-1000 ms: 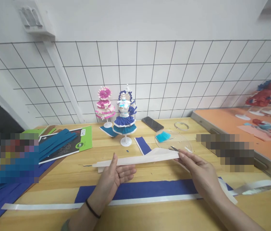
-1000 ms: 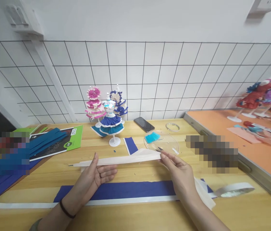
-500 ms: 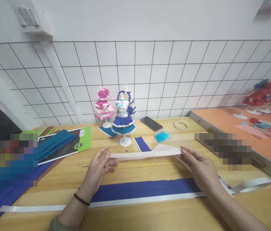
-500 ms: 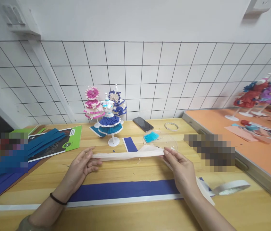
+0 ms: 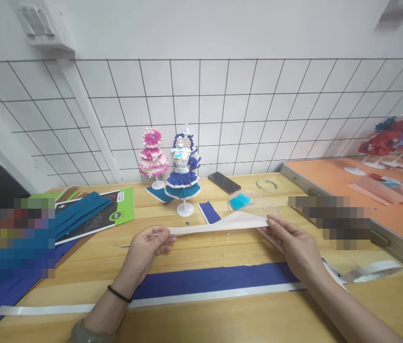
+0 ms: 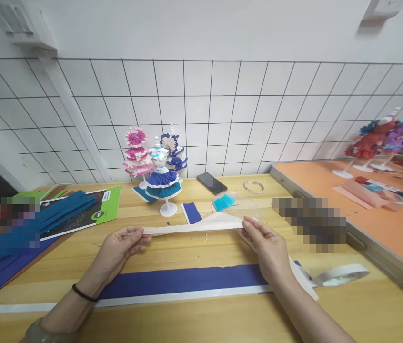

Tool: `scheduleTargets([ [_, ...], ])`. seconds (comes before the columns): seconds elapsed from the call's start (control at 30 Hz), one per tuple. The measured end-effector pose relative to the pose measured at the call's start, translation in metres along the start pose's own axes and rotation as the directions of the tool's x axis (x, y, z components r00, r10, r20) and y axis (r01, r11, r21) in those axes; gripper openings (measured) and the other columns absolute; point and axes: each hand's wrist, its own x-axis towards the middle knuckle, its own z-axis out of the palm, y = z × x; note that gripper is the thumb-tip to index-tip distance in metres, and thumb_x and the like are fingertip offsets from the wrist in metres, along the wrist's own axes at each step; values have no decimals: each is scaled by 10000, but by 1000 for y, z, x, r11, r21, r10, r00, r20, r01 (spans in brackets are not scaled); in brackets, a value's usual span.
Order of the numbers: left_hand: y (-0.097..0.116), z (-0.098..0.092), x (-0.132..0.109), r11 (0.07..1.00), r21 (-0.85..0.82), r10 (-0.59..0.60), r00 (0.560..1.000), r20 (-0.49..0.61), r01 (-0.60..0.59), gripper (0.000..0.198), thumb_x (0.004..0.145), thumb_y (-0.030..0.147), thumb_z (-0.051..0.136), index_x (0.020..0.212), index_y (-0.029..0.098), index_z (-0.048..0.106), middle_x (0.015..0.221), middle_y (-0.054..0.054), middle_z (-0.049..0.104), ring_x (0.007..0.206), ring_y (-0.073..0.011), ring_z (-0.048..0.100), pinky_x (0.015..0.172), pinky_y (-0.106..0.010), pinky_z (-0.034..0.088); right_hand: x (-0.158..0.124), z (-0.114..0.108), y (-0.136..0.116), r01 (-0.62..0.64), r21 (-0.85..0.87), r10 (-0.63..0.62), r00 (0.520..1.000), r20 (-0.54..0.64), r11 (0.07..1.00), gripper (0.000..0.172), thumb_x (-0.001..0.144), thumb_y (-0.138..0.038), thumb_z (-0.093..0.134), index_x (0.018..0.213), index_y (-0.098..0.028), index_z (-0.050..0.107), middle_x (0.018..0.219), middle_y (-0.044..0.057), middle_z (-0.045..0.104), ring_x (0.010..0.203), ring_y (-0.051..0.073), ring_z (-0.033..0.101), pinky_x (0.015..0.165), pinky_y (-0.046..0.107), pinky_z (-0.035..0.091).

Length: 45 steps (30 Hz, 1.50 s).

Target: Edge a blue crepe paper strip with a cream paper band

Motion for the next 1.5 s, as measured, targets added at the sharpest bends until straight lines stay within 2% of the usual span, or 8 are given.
scheduleTargets([
  [0.17,0,-2,1,1000,29,-7,1000,29,7,289,589,280,758,770,114,606,701,-93,707,717,-201,667,629,-265,526,1,-2,0,-5,-19,5,1000,18,1000,372,568,-257,794,904,-156,671,785,15,729,784,184,682,778,197,540],
  [0.47,1,-2,0,999,43,-27,1000,-13,28,243,602,298,746,702,113,626,702,-96,702,668,-187,667,506,-205,499,2,-4,-1,-5,-71,7,1000,28,997,400,578,-273,787,939,-155,661,831,29,725,847,216,669,833,245,523],
  [0.77,2,2,0,1000,-3,-29,997,-75,29,233,603,254,753,673,118,578,679,-83,692,710,-179,668,579,-205,537,-1,-4,2,36,-136,-34,999,16,990,365,565,-307,794,883,-169,677,801,4,716,739,151,677,714,162,545],
  [1.03,2,3,0,999,-35,31,988,-149,-37,284,578,214,765,669,157,502,625,-28,666,710,-189,676,574,-207,539,-7,1,1,84,-210,-84,996,7,974,404,558,-334,784,897,-144,676,767,30,712,722,187,674,666,228,559],
  [1.13,2,4,1,997,-38,61,984,-166,-68,316,563,223,772,728,167,508,598,-13,664,685,-186,674,595,-230,538,-10,4,-1,96,-222,-98,995,6,970,413,543,-337,787,895,-149,679,736,25,711,703,189,673,631,226,556],
  [1.23,2,3,1,991,-18,124,975,-185,-129,406,549,245,777,875,162,552,609,7,670,661,-150,658,662,-232,521,-14,5,-2,103,-231,-104,995,8,968,440,530,-345,788,905,-140,683,712,32,710,689,210,673,593,248,554],
  [1.4,7,-5,3,959,62,282,933,-223,-275,569,557,257,767,1082,187,558,827,-4,695,771,-115,624,714,-158,464,-20,9,0,94,-230,-91,996,22,969,400,565,-359,768,901,-159,686,754,19,712,697,171,660,646,225,531],
  [1.5,9,-7,5,944,62,328,906,-269,-324,575,602,214,739,1134,207,520,802,13,681,764,-105,621,723,-156,469,-28,13,5,84,-236,-76,996,45,968,384,560,-358,769,885,-165,698,716,14,711,662,168,655,628,234,527],
])
